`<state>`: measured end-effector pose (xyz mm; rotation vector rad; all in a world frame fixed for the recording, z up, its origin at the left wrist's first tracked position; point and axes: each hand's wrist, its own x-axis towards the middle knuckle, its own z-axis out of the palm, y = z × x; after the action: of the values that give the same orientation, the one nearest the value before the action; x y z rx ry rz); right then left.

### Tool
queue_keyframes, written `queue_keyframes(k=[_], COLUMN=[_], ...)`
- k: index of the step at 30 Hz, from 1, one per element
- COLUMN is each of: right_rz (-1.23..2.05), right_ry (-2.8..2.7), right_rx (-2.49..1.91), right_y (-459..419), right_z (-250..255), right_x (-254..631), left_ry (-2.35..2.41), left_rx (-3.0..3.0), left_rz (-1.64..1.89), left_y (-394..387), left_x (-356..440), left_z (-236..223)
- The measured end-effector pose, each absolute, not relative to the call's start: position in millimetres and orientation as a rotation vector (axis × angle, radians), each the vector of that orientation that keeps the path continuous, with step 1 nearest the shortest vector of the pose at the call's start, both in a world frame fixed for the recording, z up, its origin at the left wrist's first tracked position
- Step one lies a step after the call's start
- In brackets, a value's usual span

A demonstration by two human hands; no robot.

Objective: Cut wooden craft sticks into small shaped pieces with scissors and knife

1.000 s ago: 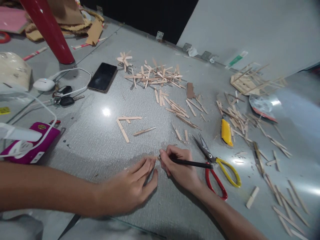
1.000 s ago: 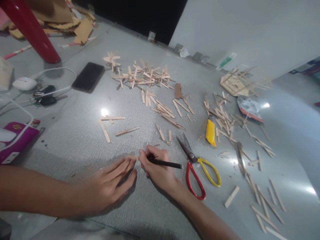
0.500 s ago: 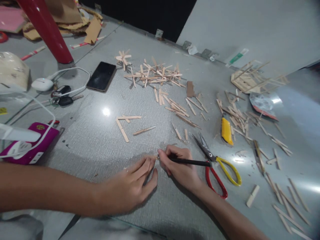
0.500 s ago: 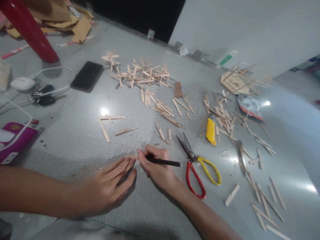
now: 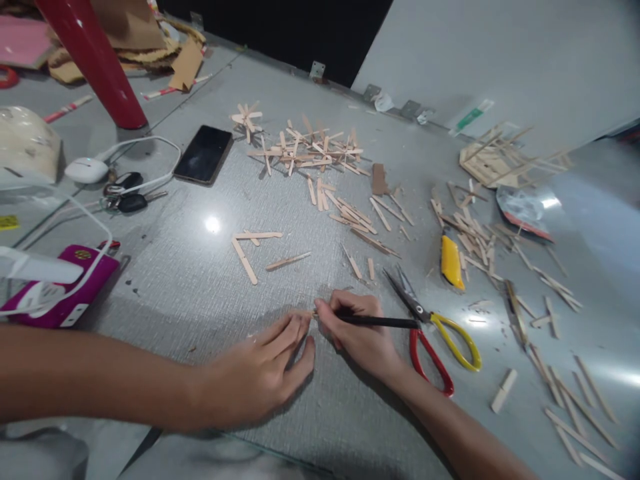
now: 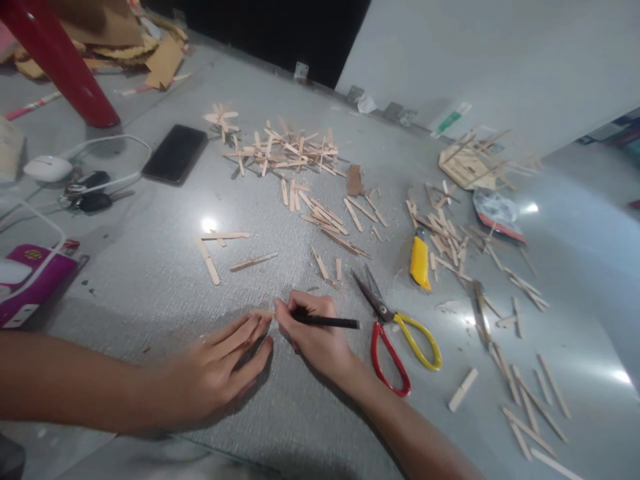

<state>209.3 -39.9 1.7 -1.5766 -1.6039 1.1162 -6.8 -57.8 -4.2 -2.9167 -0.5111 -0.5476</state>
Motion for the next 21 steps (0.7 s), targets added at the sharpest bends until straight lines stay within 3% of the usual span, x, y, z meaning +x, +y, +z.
queue_keyframes(k=[13,21], right_rz=[1.002,1.147], right_ry=[-1.678,-1.512], right_rx=[-1.566,-1.553], right_y=[-38.4,-37.2], right_z=[0.8,2.8], right_x=[210.2,211.9], left_ry=[-0.520,-0.491], left_rx=[-2.929,-2.955], left_rz=[-0.557,-0.516], left_y=[-58.2,-57.3], left_x=[-6.8,-7.5], left_z=[-5.1,-3.8])
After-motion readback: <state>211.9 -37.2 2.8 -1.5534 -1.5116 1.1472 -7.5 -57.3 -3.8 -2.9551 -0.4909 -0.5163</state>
